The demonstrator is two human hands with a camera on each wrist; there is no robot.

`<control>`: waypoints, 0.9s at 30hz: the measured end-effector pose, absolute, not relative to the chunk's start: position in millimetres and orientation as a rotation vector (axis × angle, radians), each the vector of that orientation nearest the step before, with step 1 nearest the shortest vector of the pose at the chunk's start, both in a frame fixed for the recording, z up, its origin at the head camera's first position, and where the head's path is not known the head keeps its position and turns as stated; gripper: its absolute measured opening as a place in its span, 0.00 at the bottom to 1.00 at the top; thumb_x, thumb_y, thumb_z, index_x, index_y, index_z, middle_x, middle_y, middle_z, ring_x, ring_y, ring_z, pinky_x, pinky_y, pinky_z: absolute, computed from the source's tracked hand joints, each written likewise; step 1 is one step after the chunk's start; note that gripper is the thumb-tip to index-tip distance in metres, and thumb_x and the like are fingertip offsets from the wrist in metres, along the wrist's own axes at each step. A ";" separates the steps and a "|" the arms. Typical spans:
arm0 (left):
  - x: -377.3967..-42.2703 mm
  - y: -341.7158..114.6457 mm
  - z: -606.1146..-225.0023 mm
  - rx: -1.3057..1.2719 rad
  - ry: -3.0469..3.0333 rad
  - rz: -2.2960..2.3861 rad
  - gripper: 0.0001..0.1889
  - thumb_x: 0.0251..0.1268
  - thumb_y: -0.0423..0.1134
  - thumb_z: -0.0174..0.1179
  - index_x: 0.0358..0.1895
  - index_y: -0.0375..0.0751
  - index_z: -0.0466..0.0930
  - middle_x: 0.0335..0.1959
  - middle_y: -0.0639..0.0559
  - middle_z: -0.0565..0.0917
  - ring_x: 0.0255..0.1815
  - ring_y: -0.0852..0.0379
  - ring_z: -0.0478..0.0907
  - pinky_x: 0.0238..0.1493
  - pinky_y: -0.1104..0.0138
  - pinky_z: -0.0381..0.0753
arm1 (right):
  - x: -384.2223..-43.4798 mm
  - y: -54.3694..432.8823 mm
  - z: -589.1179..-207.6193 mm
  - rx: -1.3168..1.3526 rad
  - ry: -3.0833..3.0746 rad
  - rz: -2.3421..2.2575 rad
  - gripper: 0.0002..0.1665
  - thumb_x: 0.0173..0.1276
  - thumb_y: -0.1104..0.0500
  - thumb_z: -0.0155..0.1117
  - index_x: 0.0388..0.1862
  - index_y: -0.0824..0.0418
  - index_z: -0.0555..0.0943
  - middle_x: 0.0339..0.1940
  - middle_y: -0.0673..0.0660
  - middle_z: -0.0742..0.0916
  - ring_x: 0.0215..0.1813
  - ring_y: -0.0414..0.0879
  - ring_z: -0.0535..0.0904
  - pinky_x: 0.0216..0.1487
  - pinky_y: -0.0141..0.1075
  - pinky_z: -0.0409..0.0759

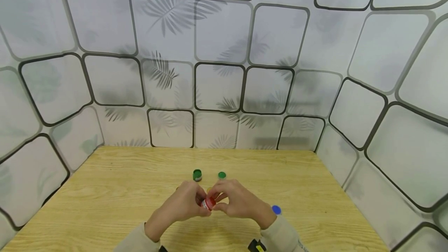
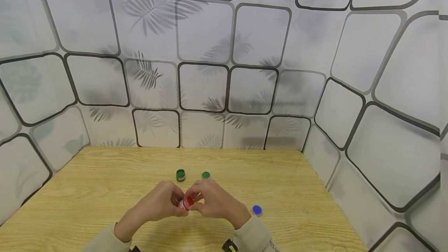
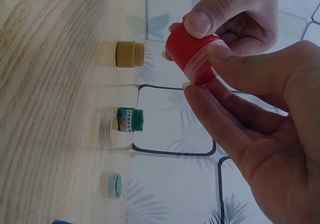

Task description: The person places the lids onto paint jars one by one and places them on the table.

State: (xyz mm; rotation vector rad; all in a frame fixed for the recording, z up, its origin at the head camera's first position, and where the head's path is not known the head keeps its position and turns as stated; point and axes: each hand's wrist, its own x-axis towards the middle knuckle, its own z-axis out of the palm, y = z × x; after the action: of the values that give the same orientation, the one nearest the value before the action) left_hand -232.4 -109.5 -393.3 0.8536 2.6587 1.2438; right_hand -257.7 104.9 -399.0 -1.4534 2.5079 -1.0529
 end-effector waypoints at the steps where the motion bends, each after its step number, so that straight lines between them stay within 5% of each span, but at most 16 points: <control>1: -232.4 -109.4 -393.3 0.853 2.660 1.245 0.06 0.50 0.30 0.79 0.27 0.39 0.89 0.22 0.52 0.88 0.21 0.68 0.80 0.22 0.75 0.78 | -257.5 104.8 -399.1 -1.459 2.518 -1.049 0.15 0.64 0.70 0.73 0.49 0.61 0.86 0.43 0.55 0.88 0.47 0.36 0.85 0.47 0.25 0.85; 7: -232.1 -108.7 -393.2 0.841 2.673 1.253 0.06 0.49 0.31 0.79 0.26 0.40 0.89 0.21 0.54 0.88 0.20 0.67 0.79 0.21 0.74 0.77 | -256.1 103.4 -399.1 -1.466 2.589 -1.004 0.14 0.65 0.69 0.73 0.49 0.61 0.87 0.43 0.54 0.89 0.45 0.35 0.86 0.47 0.31 0.87; 27: -231.5 -107.2 -394.5 0.876 2.694 1.239 0.07 0.46 0.28 0.79 0.27 0.40 0.90 0.20 0.55 0.86 0.19 0.70 0.74 0.21 0.74 0.75 | -252.9 100.3 -395.9 -1.426 2.641 -0.933 0.11 0.65 0.69 0.73 0.46 0.61 0.88 0.39 0.53 0.89 0.42 0.32 0.84 0.42 0.22 0.84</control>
State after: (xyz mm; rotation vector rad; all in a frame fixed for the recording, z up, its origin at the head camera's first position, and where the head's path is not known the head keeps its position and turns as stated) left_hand -231.5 -107.2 -394.5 0.8762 2.6938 1.2391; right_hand -252.9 100.3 -395.9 -1.4255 2.6411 -0.9325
